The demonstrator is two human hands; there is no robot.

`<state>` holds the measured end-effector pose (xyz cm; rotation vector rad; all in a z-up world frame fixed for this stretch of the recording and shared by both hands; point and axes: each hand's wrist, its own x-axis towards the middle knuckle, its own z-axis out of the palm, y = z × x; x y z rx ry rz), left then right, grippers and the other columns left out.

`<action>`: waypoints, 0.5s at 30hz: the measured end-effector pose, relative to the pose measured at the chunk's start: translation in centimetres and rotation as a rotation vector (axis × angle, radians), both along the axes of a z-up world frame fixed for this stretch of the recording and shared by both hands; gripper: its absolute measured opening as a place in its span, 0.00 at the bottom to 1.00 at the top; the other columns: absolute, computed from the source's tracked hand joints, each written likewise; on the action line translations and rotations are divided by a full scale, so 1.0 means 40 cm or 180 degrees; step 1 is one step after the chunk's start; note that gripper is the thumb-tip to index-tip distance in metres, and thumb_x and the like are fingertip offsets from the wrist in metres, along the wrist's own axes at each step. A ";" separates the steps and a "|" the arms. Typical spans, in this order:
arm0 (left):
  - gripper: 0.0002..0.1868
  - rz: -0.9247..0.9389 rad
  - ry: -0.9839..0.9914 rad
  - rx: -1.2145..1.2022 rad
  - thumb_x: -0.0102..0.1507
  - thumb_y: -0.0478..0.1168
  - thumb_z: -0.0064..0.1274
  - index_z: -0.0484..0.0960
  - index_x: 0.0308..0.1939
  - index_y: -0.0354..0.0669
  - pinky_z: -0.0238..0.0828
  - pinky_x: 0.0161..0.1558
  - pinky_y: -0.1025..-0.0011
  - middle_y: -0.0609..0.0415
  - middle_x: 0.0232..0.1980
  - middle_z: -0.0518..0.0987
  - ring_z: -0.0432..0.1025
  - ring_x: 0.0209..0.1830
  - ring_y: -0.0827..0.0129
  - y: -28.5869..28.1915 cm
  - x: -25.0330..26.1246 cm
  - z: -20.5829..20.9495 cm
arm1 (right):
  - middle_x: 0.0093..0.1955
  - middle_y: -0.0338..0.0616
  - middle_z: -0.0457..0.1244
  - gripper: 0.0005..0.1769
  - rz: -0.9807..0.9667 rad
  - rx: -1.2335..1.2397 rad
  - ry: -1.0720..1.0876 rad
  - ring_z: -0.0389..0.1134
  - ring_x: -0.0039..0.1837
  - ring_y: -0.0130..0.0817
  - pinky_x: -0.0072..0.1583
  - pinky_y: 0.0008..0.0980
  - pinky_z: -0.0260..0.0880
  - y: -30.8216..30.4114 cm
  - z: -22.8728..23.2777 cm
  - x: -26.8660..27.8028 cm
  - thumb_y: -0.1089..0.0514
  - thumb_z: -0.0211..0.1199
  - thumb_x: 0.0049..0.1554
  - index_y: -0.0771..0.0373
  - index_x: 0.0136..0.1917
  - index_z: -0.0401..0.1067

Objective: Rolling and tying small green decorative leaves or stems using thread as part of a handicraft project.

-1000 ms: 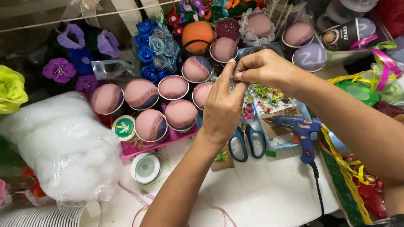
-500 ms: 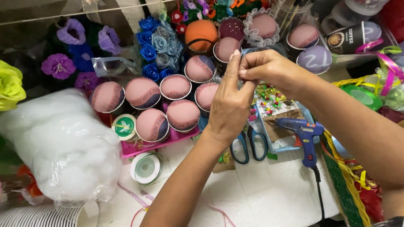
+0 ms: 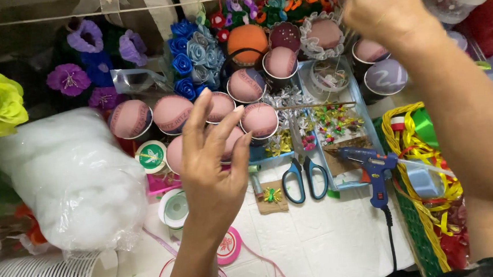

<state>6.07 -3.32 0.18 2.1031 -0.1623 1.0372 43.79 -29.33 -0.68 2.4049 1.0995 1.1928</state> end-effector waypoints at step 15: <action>0.14 0.0372 0.0169 -0.0122 0.70 0.34 0.55 0.78 0.60 0.41 0.74 0.69 0.59 0.35 0.71 0.69 0.70 0.74 0.47 0.069 -0.107 0.054 | 0.45 0.44 0.72 0.14 -0.1046 -0.2155 0.1388 0.71 0.47 0.40 0.50 0.38 0.66 0.278 -0.075 -0.206 0.54 0.49 0.63 0.50 0.45 0.76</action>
